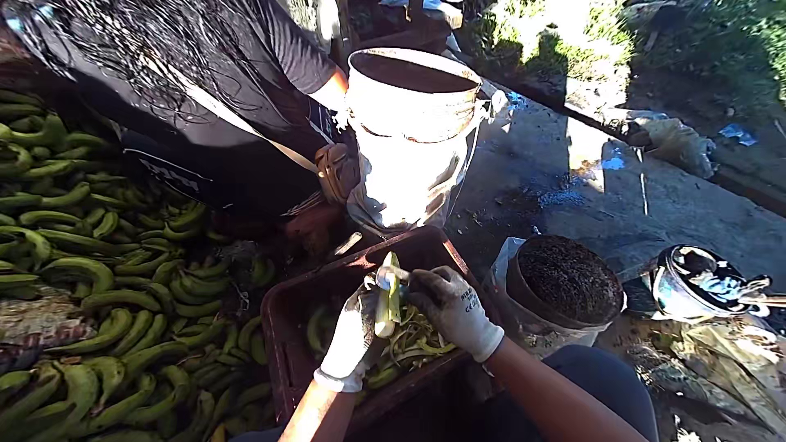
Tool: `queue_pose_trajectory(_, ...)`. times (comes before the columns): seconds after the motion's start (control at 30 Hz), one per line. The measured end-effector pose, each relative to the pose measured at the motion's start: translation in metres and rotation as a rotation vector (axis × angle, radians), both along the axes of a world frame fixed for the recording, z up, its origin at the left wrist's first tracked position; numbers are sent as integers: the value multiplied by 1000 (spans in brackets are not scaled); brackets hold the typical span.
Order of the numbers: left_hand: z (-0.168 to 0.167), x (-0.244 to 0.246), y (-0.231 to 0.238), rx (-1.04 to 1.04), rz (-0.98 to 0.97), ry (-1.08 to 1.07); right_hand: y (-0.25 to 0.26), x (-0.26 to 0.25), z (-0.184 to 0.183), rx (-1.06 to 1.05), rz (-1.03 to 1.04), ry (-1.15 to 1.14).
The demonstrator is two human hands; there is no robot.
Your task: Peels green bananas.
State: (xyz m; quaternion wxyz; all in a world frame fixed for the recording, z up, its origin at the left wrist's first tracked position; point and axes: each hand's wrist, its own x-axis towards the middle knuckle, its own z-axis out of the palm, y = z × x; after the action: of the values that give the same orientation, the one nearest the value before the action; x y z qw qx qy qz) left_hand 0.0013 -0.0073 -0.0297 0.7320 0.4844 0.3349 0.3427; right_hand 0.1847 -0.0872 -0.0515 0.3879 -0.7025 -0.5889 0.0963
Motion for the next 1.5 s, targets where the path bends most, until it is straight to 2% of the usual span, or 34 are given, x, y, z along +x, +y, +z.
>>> queue_pose_trajectory(0.1,-2,1,0,-124,-60,-9,12,29,9,-139,-175,120)
queue_pose_trajectory(0.17,-2,-1,1,-156,-109,-48,9,40,18,-145,-216,177)
queue_pose_trajectory(0.27,7,-1,3,10,-69,44,-4,24,26,-35,-134,63)
queue_pose_trajectory(0.37,16,-3,1,134,-121,89,-9,0,17,-2,-70,-108)
queue_pose_trajectory(0.47,14,-4,-2,144,-151,109,2,16,18,-197,-173,68)
queue_pose_trajectory(0.53,6,-5,2,143,-73,86,4,29,21,-202,-212,198)
queue_pose_trajectory(0.63,1,-1,9,214,142,125,-7,6,24,-106,-107,240)
queue_pose_trajectory(0.7,-1,3,12,196,295,151,-20,-21,20,-59,17,163)
queue_pose_trajectory(0.77,0,4,12,80,347,70,-29,-39,12,-13,127,39)
queue_pose_trajectory(0.83,1,1,13,18,262,-56,-26,-41,5,-7,179,-7)
queue_pose_trajectory(0.87,1,-3,13,53,185,-60,-20,-37,4,-4,172,-5)
queue_pose_trajectory(0.93,4,-11,12,130,-18,25,-5,-18,4,-31,74,30)
queue_pose_trajectory(1.0,9,-11,8,47,-205,11,9,8,11,-142,-67,122)
queue_pose_trajectory(1.03,11,-8,5,-30,-237,-31,13,21,14,-179,-116,178)
queue_pose_trajectory(1.13,3,-2,7,-148,-151,-162,6,26,17,-126,-161,233)
queue_pose_trajectory(1.23,-5,-2,13,-238,59,-378,-12,-5,19,-58,-64,210)
queue_pose_trajectory(1.37,-6,2,16,-323,257,-455,-26,-32,10,38,58,41)
queue_pose_trajectory(1.5,-4,-4,14,-217,157,-366,-15,-22,4,37,93,-18)
